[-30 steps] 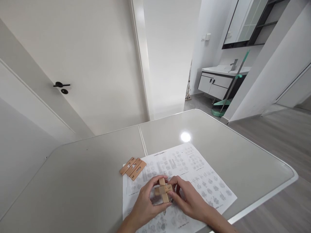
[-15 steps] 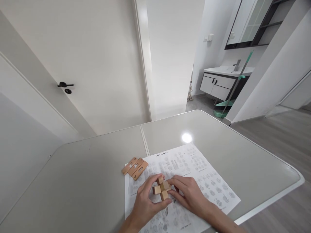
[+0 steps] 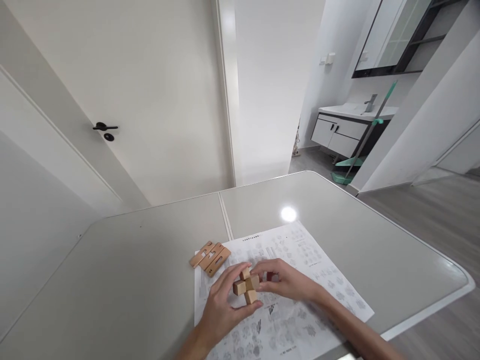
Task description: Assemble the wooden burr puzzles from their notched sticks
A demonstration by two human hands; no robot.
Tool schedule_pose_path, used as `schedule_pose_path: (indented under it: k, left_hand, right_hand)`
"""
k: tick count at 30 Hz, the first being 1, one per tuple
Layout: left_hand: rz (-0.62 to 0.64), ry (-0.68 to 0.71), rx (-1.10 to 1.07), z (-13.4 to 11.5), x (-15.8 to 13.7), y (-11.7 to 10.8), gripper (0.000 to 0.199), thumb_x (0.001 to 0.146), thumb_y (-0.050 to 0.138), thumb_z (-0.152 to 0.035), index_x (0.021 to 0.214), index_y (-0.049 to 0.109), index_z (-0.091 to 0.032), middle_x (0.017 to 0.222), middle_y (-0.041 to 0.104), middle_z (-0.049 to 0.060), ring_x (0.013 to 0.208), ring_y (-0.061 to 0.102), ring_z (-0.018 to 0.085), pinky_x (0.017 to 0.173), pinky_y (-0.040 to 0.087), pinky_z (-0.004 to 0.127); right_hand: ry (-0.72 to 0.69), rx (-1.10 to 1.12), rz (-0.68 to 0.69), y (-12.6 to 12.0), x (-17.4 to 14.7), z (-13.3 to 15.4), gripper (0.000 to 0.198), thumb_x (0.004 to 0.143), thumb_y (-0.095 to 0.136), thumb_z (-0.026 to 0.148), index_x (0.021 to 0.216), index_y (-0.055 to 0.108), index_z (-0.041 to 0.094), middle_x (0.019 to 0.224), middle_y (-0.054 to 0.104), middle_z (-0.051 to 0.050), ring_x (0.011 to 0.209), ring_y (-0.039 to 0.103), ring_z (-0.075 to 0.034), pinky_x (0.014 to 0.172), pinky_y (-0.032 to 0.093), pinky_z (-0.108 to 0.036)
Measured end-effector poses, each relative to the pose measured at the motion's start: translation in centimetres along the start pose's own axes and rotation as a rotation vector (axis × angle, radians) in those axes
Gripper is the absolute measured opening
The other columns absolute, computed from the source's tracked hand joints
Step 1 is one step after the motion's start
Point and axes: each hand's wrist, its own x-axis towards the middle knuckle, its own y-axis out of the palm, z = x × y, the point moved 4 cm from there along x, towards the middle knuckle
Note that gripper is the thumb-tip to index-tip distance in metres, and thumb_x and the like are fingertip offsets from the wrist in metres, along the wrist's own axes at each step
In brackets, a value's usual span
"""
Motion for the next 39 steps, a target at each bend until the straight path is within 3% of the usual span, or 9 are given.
schedule_pose_path:
  k: [6,10,16,20,26,30,34,39]
  left_hand:
    - [0.124,0.114,0.026,-0.2,-0.1,0.3,0.073,0.08,0.082,-0.048,0.144,0.05,-0.035,0.139,0.063,0.007,0.125,0.062,0.029,0.106,0.053,0.043]
    - [0.131,0.097,-0.001,-0.2,0.0,0.3,0.072,0.079,0.082,-0.047,0.143,0.051,-0.035,0.139,0.063,0.007,0.126,0.061,0.029,0.107,0.052,0.043]
    - [0.105,-0.005,-0.169,-0.2,0.5,-0.2,0.068,0.079,0.083,-0.042,0.14,0.054,-0.033,0.137,0.065,0.007,0.125,0.061,0.029,0.109,0.049,0.043]
    - [0.119,-0.027,-0.254,-0.3,0.6,-0.2,0.067,0.079,0.083,-0.037,0.14,0.053,-0.033,0.138,0.063,0.007,0.127,0.06,0.029,0.109,0.049,0.044]
    - [0.148,0.087,-0.174,-2.3,0.6,-0.7,0.068,0.078,0.082,-0.023,0.138,0.052,-0.037,0.136,0.063,0.003,0.127,0.058,0.026,0.108,0.049,0.041]
    - [0.239,0.214,-0.11,-3.7,1.0,-1.3,0.071,0.08,0.082,-0.023,0.141,0.049,-0.038,0.139,0.06,0.004,0.131,0.055,0.026,0.11,0.048,0.04]
    - [0.248,0.296,-0.055,-4.2,1.5,-1.6,0.076,0.077,0.086,-0.033,0.142,0.047,-0.039,0.138,0.061,0.004,0.13,0.055,0.026,0.111,0.048,0.041]
    - [0.215,0.255,-0.009,-3.6,1.4,-1.7,0.072,0.082,0.083,-0.037,0.143,0.045,-0.041,0.138,0.062,0.002,0.131,0.054,0.025,0.113,0.046,0.042]
  right_hand:
    - [0.04,0.181,0.161,0.3,-0.5,-0.7,0.032,0.096,0.063,0.05,0.097,0.071,0.019,0.076,0.061,0.002,0.062,0.05,-0.01,0.055,0.038,-0.022]
    - [0.038,0.207,0.126,0.7,-0.5,-0.7,0.031,0.096,0.063,0.05,0.092,0.068,0.019,0.077,0.059,0.002,0.066,0.051,-0.011,0.059,0.039,-0.023]
    - [0.089,0.496,0.133,2.6,-0.5,-0.8,0.043,0.098,0.052,0.061,0.1,0.059,0.018,0.074,0.05,0.003,0.06,0.046,-0.01,0.058,0.041,-0.025]
    - [0.16,0.673,0.062,3.7,-0.7,-0.6,0.041,0.098,0.056,0.057,0.1,0.059,0.017,0.072,0.047,0.004,0.057,0.041,-0.01,0.058,0.037,-0.025]
    - [0.3,1.056,0.018,5.5,-1.3,-0.6,0.041,0.093,0.061,0.054,0.076,0.054,0.017,0.062,0.032,0.008,0.047,0.026,-0.006,0.048,0.026,-0.023]
    - [0.374,1.252,0.152,6.4,-1.8,-0.9,0.048,0.093,0.052,0.053,0.058,0.039,0.021,0.05,0.027,0.01,0.037,0.019,-0.005,0.041,0.018,-0.023]
    - [0.454,1.315,0.258,6.5,-2.0,-0.9,0.049,0.093,0.05,0.052,0.056,0.035,0.023,0.047,0.025,0.011,0.034,0.016,-0.004,0.038,0.014,-0.023]
    - [0.474,1.215,0.059,5.4,-1.6,-0.8,0.047,0.095,0.058,0.055,0.068,0.046,0.018,0.055,0.035,0.008,0.044,0.027,-0.005,0.046,0.019,-0.021]
